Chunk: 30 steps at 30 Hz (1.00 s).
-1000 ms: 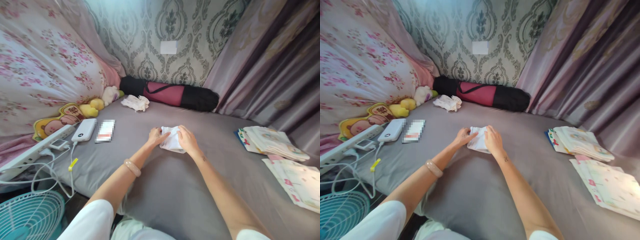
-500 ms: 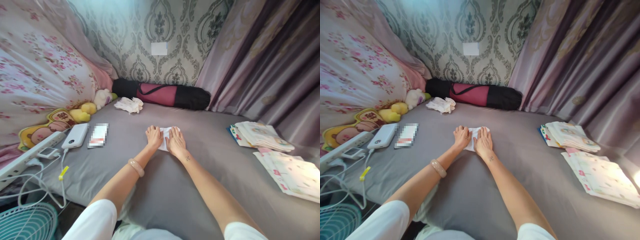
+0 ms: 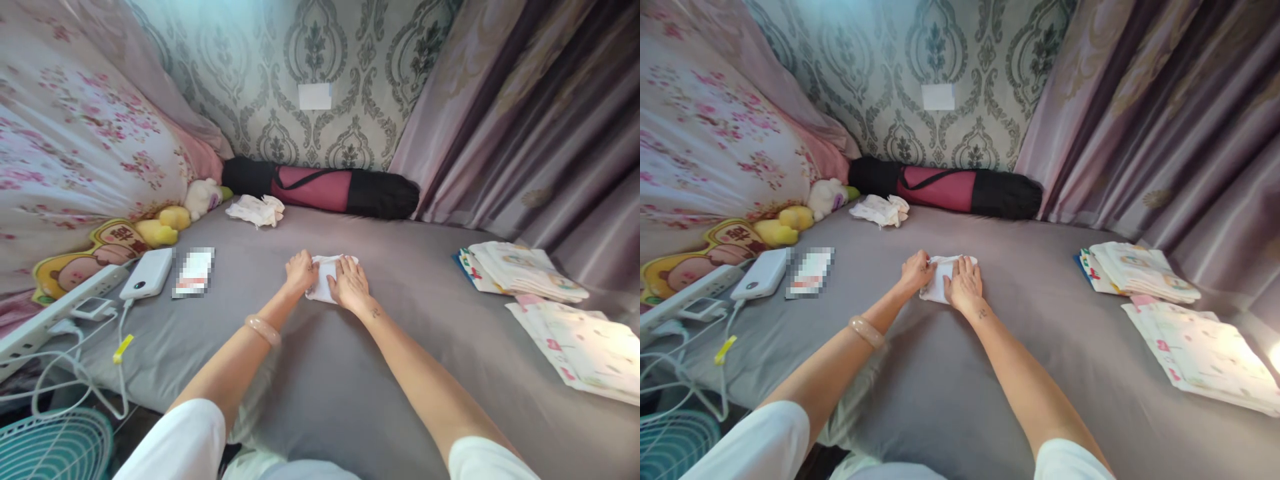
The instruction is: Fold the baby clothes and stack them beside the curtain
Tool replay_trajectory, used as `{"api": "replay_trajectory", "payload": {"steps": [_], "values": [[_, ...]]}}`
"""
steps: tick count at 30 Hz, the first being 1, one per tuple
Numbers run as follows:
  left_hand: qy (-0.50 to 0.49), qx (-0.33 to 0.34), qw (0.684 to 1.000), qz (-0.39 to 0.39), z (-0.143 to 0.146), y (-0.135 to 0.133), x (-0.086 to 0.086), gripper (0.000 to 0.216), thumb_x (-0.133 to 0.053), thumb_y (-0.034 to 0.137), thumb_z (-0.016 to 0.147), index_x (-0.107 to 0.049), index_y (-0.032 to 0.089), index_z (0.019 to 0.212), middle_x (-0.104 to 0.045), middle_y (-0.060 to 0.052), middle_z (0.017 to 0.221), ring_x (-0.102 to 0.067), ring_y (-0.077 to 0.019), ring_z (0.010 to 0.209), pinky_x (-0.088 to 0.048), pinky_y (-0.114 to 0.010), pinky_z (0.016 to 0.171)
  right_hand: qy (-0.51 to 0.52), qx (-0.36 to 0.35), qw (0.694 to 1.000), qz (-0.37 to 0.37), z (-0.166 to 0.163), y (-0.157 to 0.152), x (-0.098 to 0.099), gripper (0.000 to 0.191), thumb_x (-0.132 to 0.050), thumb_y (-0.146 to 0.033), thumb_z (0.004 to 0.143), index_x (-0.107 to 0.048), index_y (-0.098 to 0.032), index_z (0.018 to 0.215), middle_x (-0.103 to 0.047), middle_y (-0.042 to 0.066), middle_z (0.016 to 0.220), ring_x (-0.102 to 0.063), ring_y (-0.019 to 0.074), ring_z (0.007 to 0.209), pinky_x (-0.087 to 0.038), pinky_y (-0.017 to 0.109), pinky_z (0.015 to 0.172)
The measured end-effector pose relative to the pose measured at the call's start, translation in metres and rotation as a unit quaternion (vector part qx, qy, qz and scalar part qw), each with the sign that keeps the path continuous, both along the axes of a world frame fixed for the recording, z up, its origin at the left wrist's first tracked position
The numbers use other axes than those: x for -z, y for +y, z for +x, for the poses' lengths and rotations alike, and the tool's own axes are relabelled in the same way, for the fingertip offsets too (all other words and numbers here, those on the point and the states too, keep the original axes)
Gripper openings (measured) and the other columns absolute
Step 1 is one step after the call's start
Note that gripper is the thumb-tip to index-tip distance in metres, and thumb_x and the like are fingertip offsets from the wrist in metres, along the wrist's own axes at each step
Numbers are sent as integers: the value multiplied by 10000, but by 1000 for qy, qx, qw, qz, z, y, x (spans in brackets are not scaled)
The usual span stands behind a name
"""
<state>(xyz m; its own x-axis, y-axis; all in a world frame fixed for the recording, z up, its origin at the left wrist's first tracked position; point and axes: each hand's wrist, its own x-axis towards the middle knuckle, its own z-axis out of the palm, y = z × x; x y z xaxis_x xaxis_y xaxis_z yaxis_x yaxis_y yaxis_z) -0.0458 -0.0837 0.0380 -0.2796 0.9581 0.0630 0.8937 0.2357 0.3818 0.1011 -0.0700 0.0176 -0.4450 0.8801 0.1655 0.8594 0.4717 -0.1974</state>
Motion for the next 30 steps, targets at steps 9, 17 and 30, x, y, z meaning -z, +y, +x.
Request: {"api": "replay_trajectory", "payload": {"steps": [9,17,30], "values": [[79,261,958,86,38,-36,8,414,-310,388,978,-525,141,1231,-516,-157,1359,-402,-282,1331,-270,-426,1125,255,-7,958,-130,38,91,-26,373,-383,-189,941,-656,-129,1188,-669,105,1215,-612,151,1118,-432,281,988],[67,191,979,21,36,-35,24,720,-350,579,922,-322,116,1473,-245,-206,1561,-123,-359,1464,-127,-557,1159,155,-24,973,-170,21,96,-13,242,-545,-298,888,-732,-179,985,-741,23,973,-659,163,896,-488,255,825],[-1,178,983,-44,28,-31,18,897,-374,693,856,-222,85,1497,-91,-226,1587,-61,-350,1472,-167,-543,1146,91,-25,992,88,4,45,-33,489,-281,-237,977,-421,-117,1430,-391,139,1502,-271,245,1418,-204,430,1144]]}}
